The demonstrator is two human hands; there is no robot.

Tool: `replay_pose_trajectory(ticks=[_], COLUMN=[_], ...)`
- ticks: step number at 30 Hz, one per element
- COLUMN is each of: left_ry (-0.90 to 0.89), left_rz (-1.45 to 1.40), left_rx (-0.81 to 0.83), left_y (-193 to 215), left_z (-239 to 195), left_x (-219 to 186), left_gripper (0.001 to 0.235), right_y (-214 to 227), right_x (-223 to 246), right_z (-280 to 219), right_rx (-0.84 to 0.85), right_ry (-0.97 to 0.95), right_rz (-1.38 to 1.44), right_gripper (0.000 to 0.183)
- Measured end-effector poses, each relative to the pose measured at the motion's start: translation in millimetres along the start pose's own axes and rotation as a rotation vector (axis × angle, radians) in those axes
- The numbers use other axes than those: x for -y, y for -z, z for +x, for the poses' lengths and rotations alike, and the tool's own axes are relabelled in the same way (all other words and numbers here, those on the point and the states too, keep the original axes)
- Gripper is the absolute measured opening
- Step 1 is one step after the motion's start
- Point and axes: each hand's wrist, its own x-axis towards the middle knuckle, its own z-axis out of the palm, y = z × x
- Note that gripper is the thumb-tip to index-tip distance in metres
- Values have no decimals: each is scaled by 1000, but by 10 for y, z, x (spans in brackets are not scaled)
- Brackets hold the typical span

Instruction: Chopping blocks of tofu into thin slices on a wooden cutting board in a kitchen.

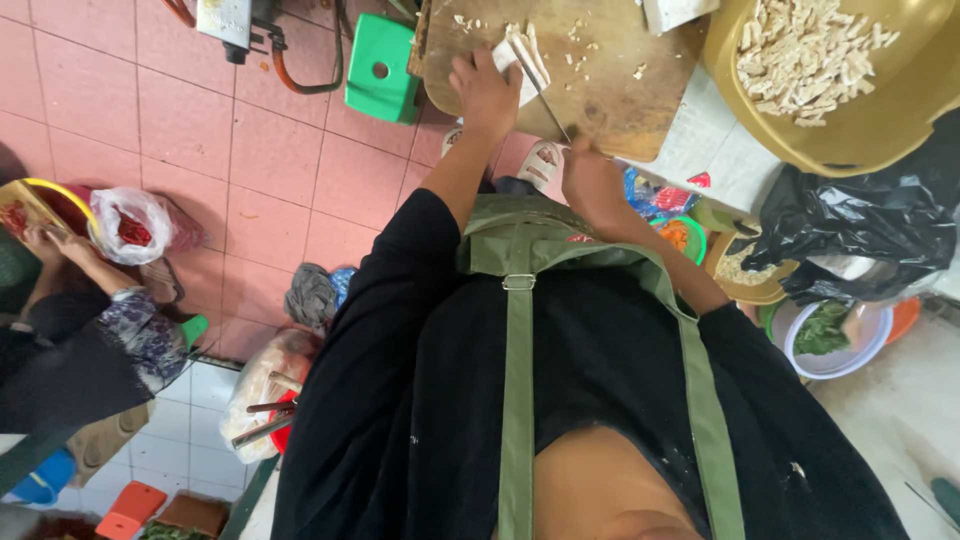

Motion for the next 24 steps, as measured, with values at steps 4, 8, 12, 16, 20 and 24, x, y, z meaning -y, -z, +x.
replay_pose_trajectory(ticks=[4, 8, 12, 16, 20, 24], left_ry=[16, -81, -57, -33, -13, -4], left_rz=[-4, 12, -16, -29, -16, 0], left_rx=[37, -32, 4, -29, -2, 3], left_y=[-3, -62, -39, -51, -30, -30], left_z=[-52, -32, -26, -28, -33, -14], left_x=[7, 158, 114, 92, 74, 52], left_gripper=[56, 51, 53, 53, 54, 54], right_y=[18, 50, 162, 226, 150, 2], right_x=[-31, 10, 83, 150, 181, 221], right_z=[34, 165, 53, -21, 21, 292], right_rx=[-98, -119, -120, -85, -31, -1], right_ry=[86, 65, 77, 77, 42, 36], right_rz=[164, 197, 114, 49, 29, -17], right_gripper=[29, 29, 28, 28, 29, 30])
